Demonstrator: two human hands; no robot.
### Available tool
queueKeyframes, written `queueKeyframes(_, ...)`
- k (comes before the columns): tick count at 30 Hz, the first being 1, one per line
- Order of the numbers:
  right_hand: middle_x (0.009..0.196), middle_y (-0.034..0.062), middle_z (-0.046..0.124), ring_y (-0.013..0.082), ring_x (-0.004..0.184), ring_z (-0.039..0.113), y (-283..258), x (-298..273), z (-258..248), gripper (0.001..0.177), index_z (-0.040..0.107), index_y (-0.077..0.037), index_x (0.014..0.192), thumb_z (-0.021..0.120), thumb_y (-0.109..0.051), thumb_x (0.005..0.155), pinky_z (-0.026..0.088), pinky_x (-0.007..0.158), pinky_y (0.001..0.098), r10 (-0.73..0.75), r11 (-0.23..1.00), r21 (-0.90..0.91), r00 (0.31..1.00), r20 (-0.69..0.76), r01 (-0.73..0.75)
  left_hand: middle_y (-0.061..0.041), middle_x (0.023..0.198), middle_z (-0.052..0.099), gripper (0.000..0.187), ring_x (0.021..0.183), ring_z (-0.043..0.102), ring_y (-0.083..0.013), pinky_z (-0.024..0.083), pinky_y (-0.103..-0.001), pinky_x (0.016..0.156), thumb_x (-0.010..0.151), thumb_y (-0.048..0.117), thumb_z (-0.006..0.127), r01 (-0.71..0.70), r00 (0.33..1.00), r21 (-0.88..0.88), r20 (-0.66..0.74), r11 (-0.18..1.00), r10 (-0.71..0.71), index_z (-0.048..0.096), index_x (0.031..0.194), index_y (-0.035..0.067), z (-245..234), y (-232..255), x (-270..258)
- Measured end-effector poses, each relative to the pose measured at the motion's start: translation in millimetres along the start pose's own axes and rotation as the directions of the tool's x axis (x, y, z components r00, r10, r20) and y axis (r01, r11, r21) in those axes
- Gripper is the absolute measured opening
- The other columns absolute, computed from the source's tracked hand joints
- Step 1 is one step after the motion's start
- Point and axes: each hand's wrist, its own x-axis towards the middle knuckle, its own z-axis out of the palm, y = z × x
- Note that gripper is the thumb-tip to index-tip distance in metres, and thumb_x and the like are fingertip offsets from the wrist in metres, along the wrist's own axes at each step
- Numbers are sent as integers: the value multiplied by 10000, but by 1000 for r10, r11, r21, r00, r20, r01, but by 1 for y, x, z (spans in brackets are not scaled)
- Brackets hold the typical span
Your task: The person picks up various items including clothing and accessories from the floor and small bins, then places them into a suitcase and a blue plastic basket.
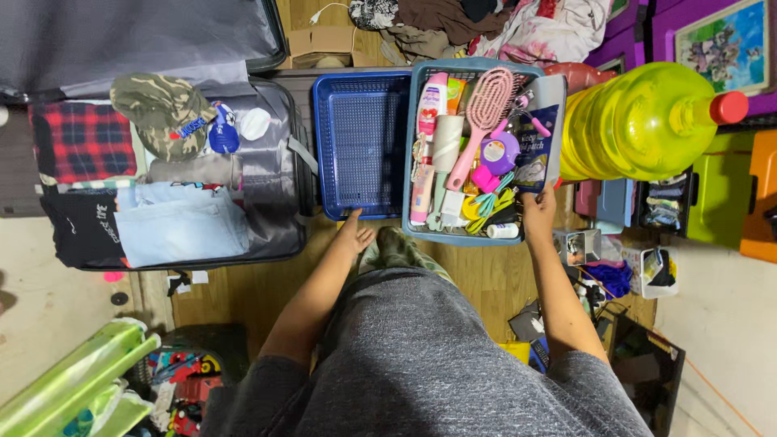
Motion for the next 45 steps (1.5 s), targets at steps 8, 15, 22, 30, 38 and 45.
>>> queueKeyframes(8, 1030, -7, 645, 80, 894, 611, -6, 29, -24, 214, 578, -56, 1228, 599, -28, 1017, 508, 789, 242, 34, 999, 5, 999, 2, -34, -163, 1200, 733, 407, 997, 780, -330, 627, -437, 871, 917, 131, 686, -326, 942, -266, -14, 907, 335, 554, 1296, 67, 17, 8, 8)
queueKeyframes(15, 989, -1, 644, 82, 824, 611, 4, 74, -37, 232, 575, -76, 1246, 588, -25, 1020, 517, 723, 245, 38, 999, 28, 999, 24, -38, -153, 1090, 721, 329, 886, 741, -283, 667, -470, 826, 963, 93, 589, -480, 876, -54, 30, 876, 482, 569, 1283, 20, -44, -5, -26)
queueKeyframes(22, 1008, 19, 665, 113, 839, 652, -4, 121, -18, 272, 575, -77, 1259, 559, 5, 1000, 564, 757, 265, -1, 999, 53, 998, 69, -2, -162, 1236, 678, 368, 1029, 735, -302, 668, -446, 842, 999, 116, 613, -404, 890, -95, 187, 910, 415, 537, 1349, 34, -48, -46, -24)
queueKeyframes(30, 1033, 24, 690, 104, 850, 656, -28, 135, 2, 328, 594, -83, 1305, 565, 11, 993, 547, 760, 255, -37, 994, 105, 993, 115, 25, -152, 1242, 631, 470, 985, 716, -339, 636, -513, 803, 915, -70, 606, -415, 879, -175, 175, 893, 443, 496, 1340, 97, 66, -83, -1)
queueKeyframes(38, 961, 1, 653, 93, 793, 607, -30, 123, 45, 262, 596, -77, 1231, 584, -24, 974, 505, 699, 251, -8, 1000, 5, 988, 155, 7, -172, 1304, 611, 514, 1089, 672, -368, 603, -528, 902, 898, 101, 645, -666, 745, 123, 141, 736, 652, 444, 1369, 144, 179, -81, 5)
queueKeyframes(45, 1107, 34, 691, 116, 964, 636, -34, 101, 104, 364, 610, -49, 1292, 597, 16, 934, 513, 850, 254, -90, 996, 20, 957, 275, 88, -135, 1254, 645, 528, 1002, 688, -316, 606, -471, 795, 895, 210, 678, -608, 785, 61, 193, 791, 588, 479, 1382, 173, 224, -79, 2)
